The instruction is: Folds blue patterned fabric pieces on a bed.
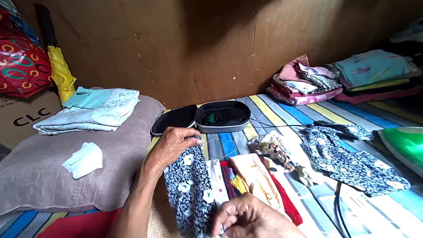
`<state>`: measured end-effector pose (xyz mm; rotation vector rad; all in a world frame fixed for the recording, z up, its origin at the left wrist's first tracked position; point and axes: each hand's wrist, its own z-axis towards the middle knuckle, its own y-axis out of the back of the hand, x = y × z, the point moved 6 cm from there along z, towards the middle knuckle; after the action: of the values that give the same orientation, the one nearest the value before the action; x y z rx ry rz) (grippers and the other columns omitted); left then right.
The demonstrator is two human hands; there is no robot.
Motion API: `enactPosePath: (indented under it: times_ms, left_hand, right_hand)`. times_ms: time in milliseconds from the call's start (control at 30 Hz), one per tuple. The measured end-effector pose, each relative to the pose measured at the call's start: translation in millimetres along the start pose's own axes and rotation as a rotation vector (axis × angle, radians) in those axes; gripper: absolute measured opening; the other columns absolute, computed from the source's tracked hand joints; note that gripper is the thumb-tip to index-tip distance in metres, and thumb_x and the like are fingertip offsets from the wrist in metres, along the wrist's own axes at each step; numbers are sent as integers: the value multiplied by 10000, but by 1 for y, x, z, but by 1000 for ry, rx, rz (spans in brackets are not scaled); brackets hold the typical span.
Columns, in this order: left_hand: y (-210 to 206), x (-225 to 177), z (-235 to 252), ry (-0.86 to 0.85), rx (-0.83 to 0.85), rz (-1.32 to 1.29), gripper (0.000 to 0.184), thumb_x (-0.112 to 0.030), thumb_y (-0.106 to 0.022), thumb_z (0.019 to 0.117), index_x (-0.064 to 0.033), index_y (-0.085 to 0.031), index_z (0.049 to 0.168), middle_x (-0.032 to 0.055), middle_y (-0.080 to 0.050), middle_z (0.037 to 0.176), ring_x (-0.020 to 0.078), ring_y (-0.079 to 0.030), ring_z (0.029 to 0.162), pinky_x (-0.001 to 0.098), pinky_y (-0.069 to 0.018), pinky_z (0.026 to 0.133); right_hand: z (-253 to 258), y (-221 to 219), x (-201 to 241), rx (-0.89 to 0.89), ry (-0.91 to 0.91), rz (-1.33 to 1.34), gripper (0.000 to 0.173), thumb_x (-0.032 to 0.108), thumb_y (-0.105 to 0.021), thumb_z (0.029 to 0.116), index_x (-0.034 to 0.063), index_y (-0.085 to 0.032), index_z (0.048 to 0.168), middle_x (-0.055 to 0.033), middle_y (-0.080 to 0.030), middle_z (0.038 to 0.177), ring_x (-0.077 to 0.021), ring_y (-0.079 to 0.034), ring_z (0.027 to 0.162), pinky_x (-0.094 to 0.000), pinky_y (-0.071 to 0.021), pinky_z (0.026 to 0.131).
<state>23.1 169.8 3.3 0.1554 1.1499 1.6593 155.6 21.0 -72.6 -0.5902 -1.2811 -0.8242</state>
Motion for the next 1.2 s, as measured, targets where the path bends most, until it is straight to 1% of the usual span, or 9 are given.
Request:
enactPosePath:
  times_ms: [133, 200, 433, 600, 733, 867, 1000, 1100, 1200]
  left_hand:
    - [-39, 45, -10, 72, 111, 14, 78, -71, -710, 931, -20, -767, 943, 100, -741, 872, 191, -702, 806, 434, -573, 787]
    - [-69, 62, -23, 153, 155, -59, 123, -84, -682, 953, 8, -762, 972, 127, -739, 923, 214, -697, 868, 433, -551, 852]
    - [-80, 53, -16, -43, 10, -116, 112, -75, -690, 922, 10, -759, 899, 92, -729, 849, 136, -683, 787, 314, -556, 768]
    - [-103, 58, -16, 67, 171, -17, 190, -121, -646, 983, 31, -760, 975, 165, -740, 923, 279, -710, 872, 476, -547, 838]
    - [-81, 49, -22, 24, -128, 132, 117, -35, -656, 952, 9, -761, 976, 158, -718, 934, 290, -713, 859, 465, -581, 801]
    - [-62, 6, -41, -34, -273, 165, 220, 15, -555, 946, 1, -765, 1010, 136, -745, 972, 236, -734, 859, 368, -600, 786]
    - [-79, -14, -64, 52, 66, 190, 341, -123, -492, 1009, 21, -701, 1237, 179, -724, 1207, 326, -707, 1119, 500, -545, 969]
    - [-101, -6, -75, 154, 258, 285, 424, -193, -441, 1050, -18, -597, 1403, 158, -595, 1443, 363, -520, 1383, 670, -341, 1109]
    - [-109, -6, -74, 200, 214, 335, 451, -183, -447, 1032, -68, -569, 1451, 124, -589, 1460, 355, -509, 1394, 694, -311, 1102]
  right_hand:
    - [12, 0, -27, -53, -309, -282, 130, 34, -640, 946, -32, -698, 1042, -80, -670, 795, -130, -608, 599, -322, -536, 594]
    - [11, 3, -36, -1, -405, -420, 152, 48, -651, 952, -47, -704, 1058, -148, -691, 856, -209, -639, 650, -404, -549, 656]
    - [10, -3, -34, 124, -470, -504, 166, 75, -636, 972, -51, -697, 1060, -165, -685, 847, -233, -625, 643, -431, -524, 671]
    - [9, 2, -40, 147, -521, -479, 175, 81, -638, 981, -34, -690, 1102, -144, -685, 877, -196, -613, 630, -379, -520, 629]
    - [6, 4, -37, 83, -532, -490, 245, 180, -610, 1025, 24, -676, 1203, -112, -695, 828, -180, -609, 603, -359, -503, 594]
    - [7, 10, -12, -264, -252, -579, 205, 146, -623, 991, -9, -716, 1089, -151, -716, 871, -290, -688, 792, -506, -535, 766]
    - [16, 3, -16, -578, 179, -836, 132, 39, -629, 902, 17, -758, 921, -142, -735, 911, -309, -727, 895, -507, -570, 782]
    - [18, 14, -38, -546, 38, -920, 166, 21, -625, 900, 12, -767, 986, -171, -748, 1117, -387, -662, 1189, -642, -490, 911]
    - [18, 23, -47, -511, -59, -864, 165, 29, -656, 893, -1, -760, 1017, -178, -736, 1165, -400, -592, 1296, -660, -446, 994]
